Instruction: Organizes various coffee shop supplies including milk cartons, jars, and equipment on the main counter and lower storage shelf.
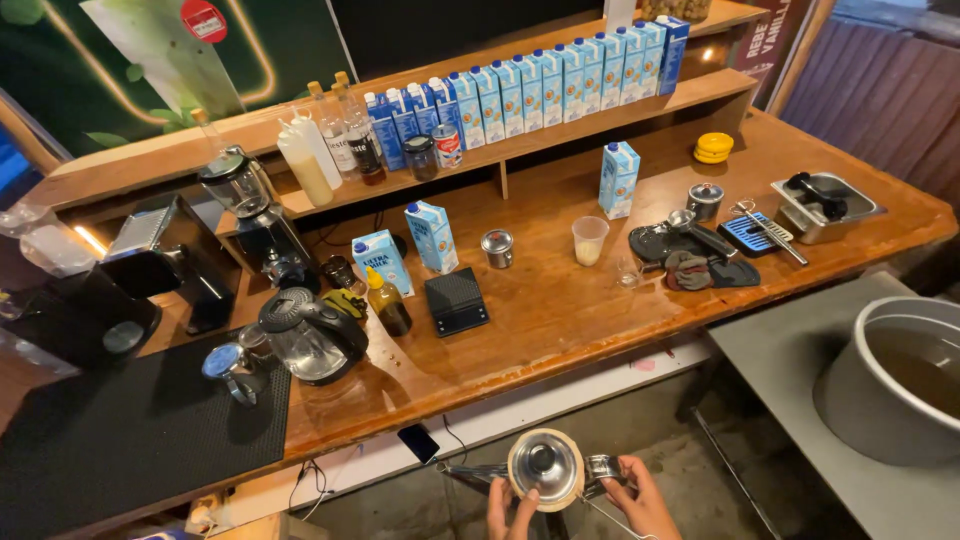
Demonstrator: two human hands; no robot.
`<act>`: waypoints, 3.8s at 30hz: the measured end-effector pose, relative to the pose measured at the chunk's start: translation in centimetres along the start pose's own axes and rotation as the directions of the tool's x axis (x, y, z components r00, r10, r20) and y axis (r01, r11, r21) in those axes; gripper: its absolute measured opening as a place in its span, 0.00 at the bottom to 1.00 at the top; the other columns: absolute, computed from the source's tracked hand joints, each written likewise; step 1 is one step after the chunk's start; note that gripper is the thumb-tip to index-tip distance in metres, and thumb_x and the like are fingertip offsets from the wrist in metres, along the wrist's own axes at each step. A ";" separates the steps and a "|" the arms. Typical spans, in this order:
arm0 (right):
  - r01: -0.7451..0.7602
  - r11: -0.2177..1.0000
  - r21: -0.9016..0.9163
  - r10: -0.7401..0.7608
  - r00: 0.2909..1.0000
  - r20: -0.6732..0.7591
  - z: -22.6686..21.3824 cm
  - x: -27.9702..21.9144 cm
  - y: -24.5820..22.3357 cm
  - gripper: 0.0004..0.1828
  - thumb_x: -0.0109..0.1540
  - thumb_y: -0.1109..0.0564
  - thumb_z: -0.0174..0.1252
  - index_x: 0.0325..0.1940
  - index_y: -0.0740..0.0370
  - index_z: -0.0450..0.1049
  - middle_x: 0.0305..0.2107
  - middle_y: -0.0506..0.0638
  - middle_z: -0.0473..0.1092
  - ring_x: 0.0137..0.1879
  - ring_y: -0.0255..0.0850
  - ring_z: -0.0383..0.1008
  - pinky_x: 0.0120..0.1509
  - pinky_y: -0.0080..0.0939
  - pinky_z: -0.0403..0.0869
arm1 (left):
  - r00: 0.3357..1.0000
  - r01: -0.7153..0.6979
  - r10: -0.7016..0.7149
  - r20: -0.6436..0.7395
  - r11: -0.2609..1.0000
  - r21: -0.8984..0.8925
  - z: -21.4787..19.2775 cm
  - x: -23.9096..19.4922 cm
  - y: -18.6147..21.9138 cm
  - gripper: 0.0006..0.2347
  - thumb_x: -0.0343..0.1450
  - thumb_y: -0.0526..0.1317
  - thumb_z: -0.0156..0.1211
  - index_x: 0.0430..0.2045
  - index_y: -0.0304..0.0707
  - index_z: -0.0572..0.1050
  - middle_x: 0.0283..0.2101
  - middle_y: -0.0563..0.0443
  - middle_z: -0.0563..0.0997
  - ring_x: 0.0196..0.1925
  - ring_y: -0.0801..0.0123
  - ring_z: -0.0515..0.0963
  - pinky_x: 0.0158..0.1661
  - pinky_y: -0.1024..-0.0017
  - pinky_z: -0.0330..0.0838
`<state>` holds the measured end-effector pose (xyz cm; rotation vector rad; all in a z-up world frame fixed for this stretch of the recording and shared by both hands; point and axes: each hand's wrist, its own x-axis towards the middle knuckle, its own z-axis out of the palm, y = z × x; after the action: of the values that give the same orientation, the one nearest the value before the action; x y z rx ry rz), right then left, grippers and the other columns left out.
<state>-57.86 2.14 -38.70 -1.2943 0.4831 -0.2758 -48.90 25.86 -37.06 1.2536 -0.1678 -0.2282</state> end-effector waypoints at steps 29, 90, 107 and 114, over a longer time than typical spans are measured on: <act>0.223 0.975 -0.027 -0.222 0.975 0.033 -3.1 28.7 30.3 0.23 0.60 0.56 0.63 0.59 0.59 0.68 0.47 0.46 0.71 0.50 0.34 0.72 0.47 0.41 0.78 | 0.999 -0.009 0.009 -0.036 1.000 -0.001 -6.9 20.0 -31.8 0.26 0.63 0.34 0.68 0.57 0.36 0.69 0.55 0.43 0.79 0.61 0.60 0.76 0.59 0.60 0.69; 0.430 0.886 -0.173 -0.462 0.848 -0.258 -11.2 47.1 25.1 0.25 0.61 0.45 0.63 0.53 0.65 0.68 0.36 0.51 0.69 0.36 0.37 0.74 0.37 0.40 0.79 | 0.774 -0.618 0.522 0.358 0.746 0.248 8.7 35.1 -32.9 0.38 0.59 0.29 0.70 0.67 0.35 0.60 0.60 0.41 0.77 0.63 0.58 0.76 0.63 0.65 0.68; 0.398 0.874 -0.280 -0.468 0.844 -0.262 -13.5 45.9 29.0 0.29 0.60 0.47 0.65 0.59 0.64 0.68 0.36 0.57 0.75 0.40 0.42 0.74 0.44 0.43 0.73 | 0.829 -0.445 0.118 0.547 0.732 0.516 12.5 42.6 -40.6 0.39 0.60 0.42 0.78 0.63 0.28 0.61 0.59 0.35 0.77 0.59 0.57 0.78 0.59 0.65 0.71; 0.517 0.508 -0.689 -0.747 0.662 -0.054 -11.9 46.1 30.3 0.46 0.47 0.41 0.76 0.57 0.68 0.61 0.46 0.62 0.64 0.55 0.58 0.68 0.58 0.51 0.69 | 0.786 -0.398 0.208 0.583 0.891 0.219 13.9 42.3 -37.5 0.53 0.53 0.37 0.80 0.69 0.37 0.43 0.63 0.40 0.70 0.60 0.56 0.75 0.54 0.63 0.76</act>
<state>-25.80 -21.21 -78.80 -2.0977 0.3674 -1.0858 -14.54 -9.04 -68.53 1.4468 -0.9417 -0.2770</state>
